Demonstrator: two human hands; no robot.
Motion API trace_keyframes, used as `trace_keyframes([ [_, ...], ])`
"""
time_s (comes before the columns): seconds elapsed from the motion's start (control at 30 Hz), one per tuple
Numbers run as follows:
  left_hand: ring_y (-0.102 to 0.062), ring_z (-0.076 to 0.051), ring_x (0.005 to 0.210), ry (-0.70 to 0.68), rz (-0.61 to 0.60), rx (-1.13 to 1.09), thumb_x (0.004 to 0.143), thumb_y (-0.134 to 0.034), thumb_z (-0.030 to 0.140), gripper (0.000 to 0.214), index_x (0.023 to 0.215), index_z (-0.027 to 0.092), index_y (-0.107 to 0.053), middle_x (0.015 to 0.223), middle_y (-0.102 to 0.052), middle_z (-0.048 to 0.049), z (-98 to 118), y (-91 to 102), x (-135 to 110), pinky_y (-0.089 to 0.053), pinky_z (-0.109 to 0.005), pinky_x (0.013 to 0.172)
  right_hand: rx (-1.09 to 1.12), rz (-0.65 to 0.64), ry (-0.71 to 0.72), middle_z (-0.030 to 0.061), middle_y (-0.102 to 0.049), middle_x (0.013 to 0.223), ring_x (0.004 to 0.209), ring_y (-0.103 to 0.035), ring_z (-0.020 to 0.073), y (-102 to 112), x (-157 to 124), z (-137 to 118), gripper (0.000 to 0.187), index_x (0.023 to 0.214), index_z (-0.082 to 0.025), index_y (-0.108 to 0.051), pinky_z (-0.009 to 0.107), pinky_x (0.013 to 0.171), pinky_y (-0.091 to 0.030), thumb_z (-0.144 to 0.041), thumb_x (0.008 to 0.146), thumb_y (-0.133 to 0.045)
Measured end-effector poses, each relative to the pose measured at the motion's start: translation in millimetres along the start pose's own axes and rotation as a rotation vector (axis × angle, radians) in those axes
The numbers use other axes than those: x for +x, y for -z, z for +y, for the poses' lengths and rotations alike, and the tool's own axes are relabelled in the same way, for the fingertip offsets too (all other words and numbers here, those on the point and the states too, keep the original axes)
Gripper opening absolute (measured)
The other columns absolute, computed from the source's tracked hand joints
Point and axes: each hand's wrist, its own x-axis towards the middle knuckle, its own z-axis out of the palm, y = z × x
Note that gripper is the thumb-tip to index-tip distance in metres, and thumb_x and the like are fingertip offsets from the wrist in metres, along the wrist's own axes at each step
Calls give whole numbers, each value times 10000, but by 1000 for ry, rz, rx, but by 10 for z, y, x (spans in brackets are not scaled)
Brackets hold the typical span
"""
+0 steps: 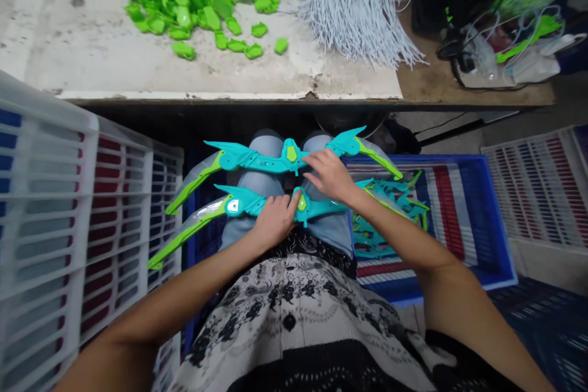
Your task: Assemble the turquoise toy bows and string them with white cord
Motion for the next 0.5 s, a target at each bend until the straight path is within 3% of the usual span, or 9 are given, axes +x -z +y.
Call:
trace_keyframes([
  [0.07, -555, -318, 1024, 4, -35, -46, 819, -556, 307, 690, 1413, 71, -296, 1114, -592, -184, -5, 101, 11, -392, -408, 855, -181, 53, 81, 180, -537, 1264, 1144, -464, 345, -4, 155, 25, 510, 1283, -166, -524, 483, 923, -385, -225, 788, -631],
  [0.17, -607, -288, 944, -14, -117, -214, 810, -571, 363, 520, 1262, 125, -479, 1066, -643, -143, -55, 262, -13, -419, -343, 771, -285, -45, 124, 195, -551, 1181, 1051, -497, 326, -32, 347, 102, 618, 1336, -104, -451, 442, 867, -407, -169, 753, -647],
  [0.23, -627, -264, 858, -44, -183, -353, 796, -587, 458, 405, 1076, 165, -597, 970, -674, -99, -132, 328, 6, -417, -305, 705, -238, -105, 160, 174, -580, 1128, 1018, -515, 288, 4, 446, 169, 575, 1316, -81, -464, 392, 863, -409, -173, 772, -630],
  [0.33, -619, -226, 723, -49, -313, -511, 781, -570, 549, 395, 837, 168, -656, 784, -678, -50, -294, 340, 133, -395, -274, 628, -43, -199, 199, 87, -633, 1036, 917, -553, 208, 155, 583, 281, 420, 1222, -154, -552, 301, 794, -409, -286, 827, -601],
  [0.4, -616, -216, 716, -27, -361, -587, 778, -562, 564, 426, 847, 158, -670, 770, -681, -36, -393, 308, 239, -403, -267, 624, 79, -368, 214, 15, -648, 853, 740, -548, 145, 267, 674, 343, 289, 1059, -178, -639, 242, 669, -382, -369, 860, -549],
  [0.47, -628, -227, 821, 7, -295, -610, 782, -572, 544, 440, 972, 159, -669, 907, -700, -48, -453, 277, 307, -436, -273, 700, 131, -548, 234, -26, -605, 677, 597, -489, 104, 360, 760, 369, 284, 862, -170, -680, 217, 581, -328, -413, 859, -532],
  [0.5, -624, -236, 896, 22, -222, -592, 789, -577, 525, 448, 1043, 165, -655, 1000, -694, -62, -465, 269, 319, -445, -284, 759, 135, -575, 232, -31, -590, 634, 569, -473, 96, 401, 806, 363, 290, 799, -169, -683, 215, 568, -316, -418, 846, -543],
])
